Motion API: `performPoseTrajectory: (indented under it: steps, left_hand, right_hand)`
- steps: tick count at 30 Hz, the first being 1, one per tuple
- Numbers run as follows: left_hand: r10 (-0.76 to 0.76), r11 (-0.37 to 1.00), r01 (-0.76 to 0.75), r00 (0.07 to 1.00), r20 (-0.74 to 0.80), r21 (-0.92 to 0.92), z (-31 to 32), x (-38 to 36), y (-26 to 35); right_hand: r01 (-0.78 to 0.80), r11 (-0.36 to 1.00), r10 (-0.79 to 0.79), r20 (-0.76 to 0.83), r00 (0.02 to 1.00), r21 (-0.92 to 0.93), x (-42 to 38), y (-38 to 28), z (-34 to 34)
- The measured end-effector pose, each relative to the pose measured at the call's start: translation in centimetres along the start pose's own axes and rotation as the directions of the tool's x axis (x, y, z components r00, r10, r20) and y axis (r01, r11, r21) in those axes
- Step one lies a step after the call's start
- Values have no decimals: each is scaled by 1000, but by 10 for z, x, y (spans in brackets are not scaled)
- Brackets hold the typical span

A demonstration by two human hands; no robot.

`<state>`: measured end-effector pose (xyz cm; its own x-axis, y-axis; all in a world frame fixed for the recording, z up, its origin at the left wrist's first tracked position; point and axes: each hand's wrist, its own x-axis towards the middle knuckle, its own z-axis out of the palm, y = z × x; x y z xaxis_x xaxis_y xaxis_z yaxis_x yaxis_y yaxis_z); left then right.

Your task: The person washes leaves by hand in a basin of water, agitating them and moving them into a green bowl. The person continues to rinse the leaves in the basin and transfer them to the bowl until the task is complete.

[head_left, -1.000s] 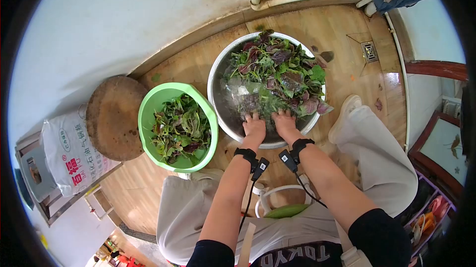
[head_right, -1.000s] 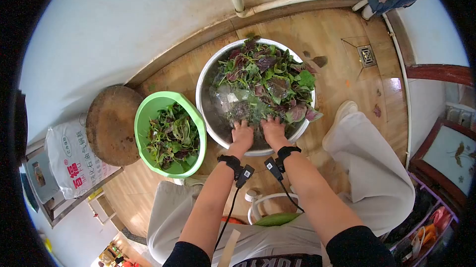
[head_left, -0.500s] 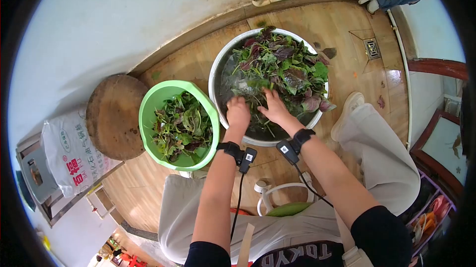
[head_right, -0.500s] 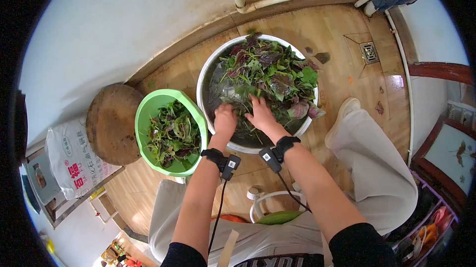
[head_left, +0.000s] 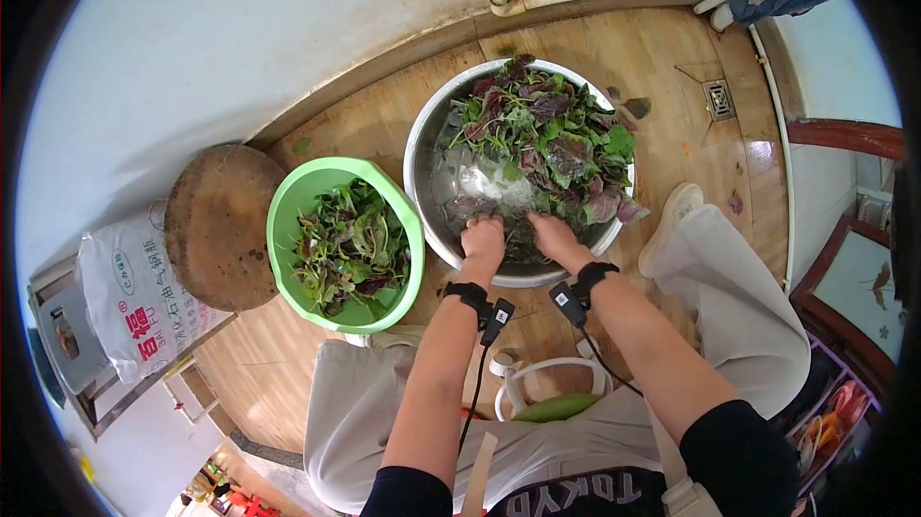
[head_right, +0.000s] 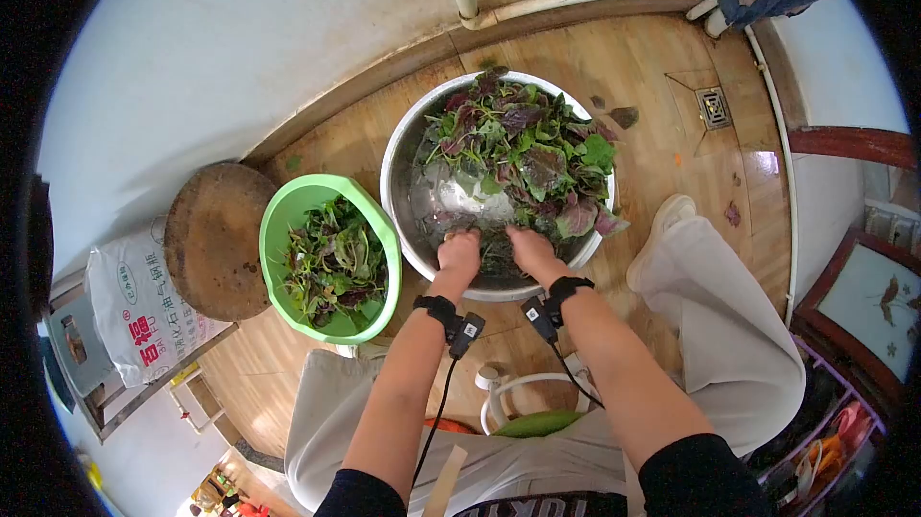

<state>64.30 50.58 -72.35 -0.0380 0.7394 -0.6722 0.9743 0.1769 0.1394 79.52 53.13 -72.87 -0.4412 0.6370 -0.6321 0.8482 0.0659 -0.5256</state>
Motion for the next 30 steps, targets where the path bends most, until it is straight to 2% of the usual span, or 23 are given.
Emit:
performPoseTrajectory:
  steps: [1,3,5,7,8,9,10,11,12,13,15,17,18,19,20,21,22,23,25,26,28,29,30]
  left_hand:
    - [1,1000,-1,1000,-2,0,-3,2,-5]
    - [-106,990,103,994,-23,-92,-12,6,-15]
    - [-154,987,141,967,-204,-77,-19,7,-27]
    - [-220,972,204,963,-156,-115,-37,4,-27]
    - [-153,988,141,963,-220,-68,-42,0,-24]
    - [-82,997,81,956,-280,-17,-44,-2,-23]
    - [-26,1000,27,981,-194,3,-37,-1,-22]
    - [-25,1000,26,980,-196,4,-37,-3,-19]
    - [21,998,-16,995,-98,56,-37,-5,-14]
    - [63,993,-63,998,4,103,-36,-6,-9]
    - [51,992,-59,996,69,115,-24,-1,-2]
    - [-1,1000,0,994,108,12,-17,-1,6]
    - [-48,991,63,990,133,-116,-18,-1,11]
    - [-50,991,65,991,127,-116,-9,4,8]
    - [-2,917,51,992,125,-396,10,13,2]
    - [47,765,34,993,108,-643,1,9,3]
    - [14,532,157,981,194,-832,-5,2,6]
    - [13,533,152,982,188,-832,-5,-1,5]
    - [109,157,197,970,216,-968,-3,-7,0]
    - [109,160,195,971,214,-968,-12,-16,0]
    - [182,-109,264,953,241,-958,-42,-40,3]
    - [178,-102,251,957,231,-963,-45,-44,3]
    - [125,30,136,982,138,-990,-47,-49,4]
  right_hand:
    - [0,1000,0,-2,1000,-1,0,8,1]
    - [-16,933,46,-76,996,359,-6,12,-4]
    - [-43,931,89,-110,990,362,-18,10,-13]
    - [-142,980,172,-241,955,137,-25,9,-14]
    - [-143,989,145,-232,962,25,-24,4,-14]
    - [-143,989,145,-236,961,25,-26,-1,-13]
    - [-108,988,83,-217,973,-108,-28,-6,-11]
    - [-69,969,23,-189,982,-237,-28,-11,-11]
    - [-56,969,31,-109,994,-240,-27,-15,-11]
    - [-58,969,32,-109,994,-241,-24,-18,-11]
    - [-141,965,136,-37,990,-220,-15,-16,-1]
    - [-170,969,175,14,984,-178,-5,-12,9]
    - [-171,982,166,-69,984,-74,-5,-11,16]
    - [-160,987,163,-152,975,31,-2,-11,21]
    - [-155,988,157,-154,975,30,4,-8,27]
    - [-198,963,214,-74,974,182,10,-6,30]
    - [-248,912,258,13,966,326,13,-3,33]
    - [-243,914,254,8,967,325,8,-5,25]
    - [-154,738,145,68,987,657,-10,-14,7]
    - [-151,737,143,65,988,659,-13,-11,12]
    - [-2,713,64,-62,996,701,-15,-3,27]
    - [13,712,54,-73,996,702,-19,-10,24]
    - [45,739,42,-113,993,673,-26,-20,16]
